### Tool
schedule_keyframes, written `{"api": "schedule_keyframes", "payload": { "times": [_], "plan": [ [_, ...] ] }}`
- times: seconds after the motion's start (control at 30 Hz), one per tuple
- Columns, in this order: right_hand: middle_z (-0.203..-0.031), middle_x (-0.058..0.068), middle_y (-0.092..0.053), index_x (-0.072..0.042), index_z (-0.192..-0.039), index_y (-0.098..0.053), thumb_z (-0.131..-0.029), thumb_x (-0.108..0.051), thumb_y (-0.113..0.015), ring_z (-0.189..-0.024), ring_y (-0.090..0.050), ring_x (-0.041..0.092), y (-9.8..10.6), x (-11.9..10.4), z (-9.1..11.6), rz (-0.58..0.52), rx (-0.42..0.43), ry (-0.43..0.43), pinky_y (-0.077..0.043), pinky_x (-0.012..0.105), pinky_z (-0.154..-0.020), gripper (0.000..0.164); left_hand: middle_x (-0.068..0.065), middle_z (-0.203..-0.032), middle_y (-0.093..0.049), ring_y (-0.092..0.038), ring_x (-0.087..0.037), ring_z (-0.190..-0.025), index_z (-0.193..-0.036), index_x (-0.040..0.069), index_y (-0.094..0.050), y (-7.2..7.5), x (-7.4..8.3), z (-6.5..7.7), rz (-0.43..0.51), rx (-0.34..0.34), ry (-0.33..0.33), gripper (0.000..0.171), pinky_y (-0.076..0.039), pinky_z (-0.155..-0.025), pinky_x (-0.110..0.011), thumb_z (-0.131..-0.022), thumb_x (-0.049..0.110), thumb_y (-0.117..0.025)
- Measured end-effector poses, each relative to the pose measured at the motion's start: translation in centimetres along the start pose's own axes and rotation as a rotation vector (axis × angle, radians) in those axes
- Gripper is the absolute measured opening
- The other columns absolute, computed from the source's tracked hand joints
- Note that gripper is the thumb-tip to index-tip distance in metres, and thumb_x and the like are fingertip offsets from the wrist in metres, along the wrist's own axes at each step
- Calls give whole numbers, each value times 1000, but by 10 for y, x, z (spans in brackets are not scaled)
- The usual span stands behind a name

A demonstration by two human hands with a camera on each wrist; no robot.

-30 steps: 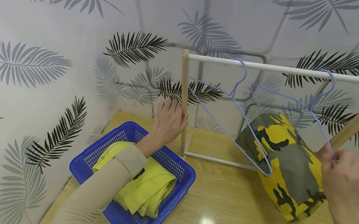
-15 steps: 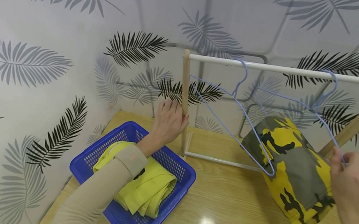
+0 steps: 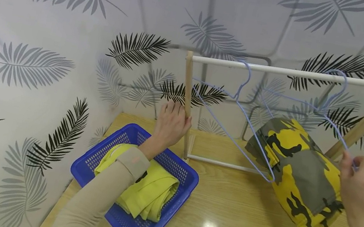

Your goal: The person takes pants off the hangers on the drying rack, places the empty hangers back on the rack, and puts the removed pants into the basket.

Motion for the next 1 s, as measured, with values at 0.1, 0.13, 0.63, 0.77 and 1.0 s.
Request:
{"api": "schedule_keyframes", "payload": {
  "times": [0.1,0.13,0.63,0.77,1.0],
  "plan": [
    [-70,36,-58,17,-91,-59,-113,-38,-42,-41,-40,39,3,0,-2,4,9,4,-15,28,-47,62,-9,-92,-66,-58,-27,-94,-94,8,-65,0,0,0,-7,0,0,29,-46,-86,-40,-104,35,-63],
    [-70,37,-58,18,-91,-59,-113,-38,-43,-42,-41,40,4,-1,-2,4,15,7,-16,29,-47,62,-9,-92,-65,-58,-27,-94,-94,8,-64,0,0,0,-8,2,0,29,-46,-86,-40,-104,35,-62],
    [-77,35,-57,16,-98,-58,-113,-34,-46,-53,-48,48,20,-8,-6,35,34,5,-26,45,-48,54,-9,-93,-66,-59,-28,-95,-95,8,-65,0,0,1,3,-7,7,28,-46,-85,-40,-103,34,-62],
    [-80,36,-57,18,-100,-58,-114,-29,-48,-60,-52,51,21,-6,-7,38,28,-22,-29,48,-51,50,-9,-93,-66,-59,-28,-94,-96,7,-66,0,0,1,11,0,10,28,-46,-84,-40,-103,34,-62],
    [-89,34,-53,19,-106,-54,-116,-26,-43,-75,-49,48,30,-12,-7,39,-81,-121,-30,47,-62,47,-10,-94,-66,-58,-28,-94,-96,7,-65,0,0,0,24,-7,15,28,-45,-84,-40,-104,33,-62]
  ]
}}
Point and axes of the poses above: each hand's wrist, its own z-axis away from the middle knuckle, its own y-axis out of the back of the hand, x = y × z, the point moved 3 cm from there along -z, towards the middle knuckle
